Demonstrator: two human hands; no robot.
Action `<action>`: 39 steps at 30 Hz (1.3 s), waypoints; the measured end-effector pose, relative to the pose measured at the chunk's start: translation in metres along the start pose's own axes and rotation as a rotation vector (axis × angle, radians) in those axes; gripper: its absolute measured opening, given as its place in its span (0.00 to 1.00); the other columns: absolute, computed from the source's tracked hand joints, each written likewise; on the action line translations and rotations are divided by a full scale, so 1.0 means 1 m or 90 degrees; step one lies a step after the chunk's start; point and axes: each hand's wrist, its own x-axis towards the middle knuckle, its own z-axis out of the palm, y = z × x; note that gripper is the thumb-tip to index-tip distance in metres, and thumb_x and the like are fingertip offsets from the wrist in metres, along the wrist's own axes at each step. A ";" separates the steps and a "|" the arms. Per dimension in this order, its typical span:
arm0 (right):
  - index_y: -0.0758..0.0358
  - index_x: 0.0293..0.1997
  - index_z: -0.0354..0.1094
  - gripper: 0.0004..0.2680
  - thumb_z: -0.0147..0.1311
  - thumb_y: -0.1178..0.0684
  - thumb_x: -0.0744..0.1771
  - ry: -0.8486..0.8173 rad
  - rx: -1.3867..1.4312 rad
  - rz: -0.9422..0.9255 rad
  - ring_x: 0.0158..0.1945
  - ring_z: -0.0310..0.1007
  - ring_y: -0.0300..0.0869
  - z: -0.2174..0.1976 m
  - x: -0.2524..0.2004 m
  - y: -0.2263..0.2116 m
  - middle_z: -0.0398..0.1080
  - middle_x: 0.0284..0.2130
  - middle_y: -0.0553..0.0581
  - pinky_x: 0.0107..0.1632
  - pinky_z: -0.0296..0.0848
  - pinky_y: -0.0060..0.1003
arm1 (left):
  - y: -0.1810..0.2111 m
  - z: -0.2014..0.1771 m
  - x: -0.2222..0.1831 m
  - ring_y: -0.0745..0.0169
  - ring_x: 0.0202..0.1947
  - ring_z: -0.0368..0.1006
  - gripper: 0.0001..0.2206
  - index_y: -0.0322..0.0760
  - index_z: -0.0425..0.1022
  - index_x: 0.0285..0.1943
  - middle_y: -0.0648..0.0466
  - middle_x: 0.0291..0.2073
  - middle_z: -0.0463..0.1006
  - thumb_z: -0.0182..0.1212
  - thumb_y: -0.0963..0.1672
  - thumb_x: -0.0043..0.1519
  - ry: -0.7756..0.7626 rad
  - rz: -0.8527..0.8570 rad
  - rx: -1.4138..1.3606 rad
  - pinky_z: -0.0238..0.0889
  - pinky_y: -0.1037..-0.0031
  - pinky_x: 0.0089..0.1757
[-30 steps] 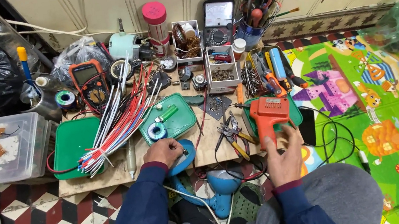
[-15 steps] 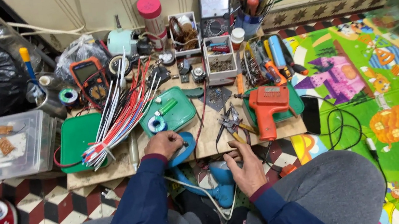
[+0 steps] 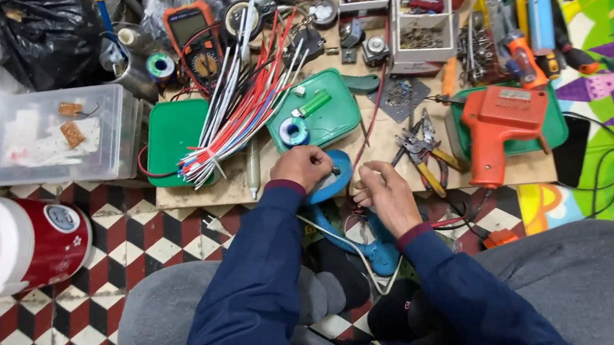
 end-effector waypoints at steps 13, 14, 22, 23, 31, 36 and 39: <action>0.73 0.77 0.57 0.24 0.55 0.50 0.73 -0.042 0.187 0.113 0.31 0.85 0.58 0.032 0.044 0.006 0.70 0.45 0.76 0.33 0.90 0.48 | 0.009 -0.016 -0.012 0.40 0.56 0.81 0.16 0.53 0.86 0.52 0.54 0.47 0.88 0.52 0.55 0.73 -0.029 -0.004 -0.027 0.72 0.49 0.57; 0.73 0.77 0.58 0.23 0.54 0.51 0.72 -0.043 0.186 0.112 0.32 0.85 0.59 0.031 0.046 0.008 0.71 0.46 0.77 0.33 0.89 0.49 | 0.007 -0.013 -0.010 0.39 0.57 0.81 0.19 0.53 0.85 0.53 0.52 0.48 0.88 0.49 0.57 0.74 -0.027 -0.001 -0.034 0.71 0.48 0.58; 0.74 0.76 0.61 0.22 0.54 0.55 0.71 -0.051 0.202 0.101 0.31 0.85 0.64 0.020 0.022 0.010 0.73 0.44 0.80 0.31 0.89 0.54 | 0.008 0.008 -0.047 0.45 0.58 0.81 0.21 0.57 0.79 0.64 0.51 0.52 0.87 0.42 0.58 0.76 0.050 0.034 -0.051 0.72 0.53 0.59; 0.74 0.76 0.61 0.22 0.53 0.56 0.71 -0.053 0.211 0.094 0.31 0.84 0.65 0.019 0.014 0.007 0.72 0.43 0.81 0.31 0.89 0.54 | 0.013 0.010 -0.060 0.44 0.60 0.80 0.19 0.54 0.79 0.66 0.50 0.54 0.85 0.44 0.55 0.77 0.121 0.061 -0.086 0.71 0.53 0.61; 0.76 0.77 0.60 0.21 0.51 0.58 0.72 -0.048 0.206 0.045 0.35 0.85 0.60 -0.003 -0.062 -0.014 0.72 0.42 0.76 0.37 0.90 0.52 | 0.050 0.028 -0.175 0.19 0.77 0.54 0.22 0.36 0.68 0.77 0.29 0.73 0.62 0.59 0.44 0.74 0.468 0.044 -0.310 0.47 0.35 0.71; 0.62 0.78 0.66 0.21 0.57 0.55 0.72 -0.056 0.197 -0.016 0.41 0.77 0.39 -0.019 -0.098 -0.020 0.75 0.45 0.62 0.48 0.88 0.38 | 0.043 0.027 -0.202 0.33 0.72 0.70 0.37 0.34 0.60 0.84 0.29 0.69 0.74 0.66 0.54 0.68 0.294 -0.156 -0.578 0.60 0.49 0.69; 0.60 0.80 0.65 0.22 0.56 0.54 0.72 -0.084 0.183 -0.022 0.42 0.76 0.39 -0.032 -0.105 -0.009 0.76 0.45 0.61 0.50 0.87 0.40 | 0.044 0.023 -0.208 0.50 0.61 0.79 0.33 0.36 0.73 0.78 0.36 0.57 0.86 0.69 0.55 0.66 0.263 -0.155 -0.614 0.72 0.59 0.59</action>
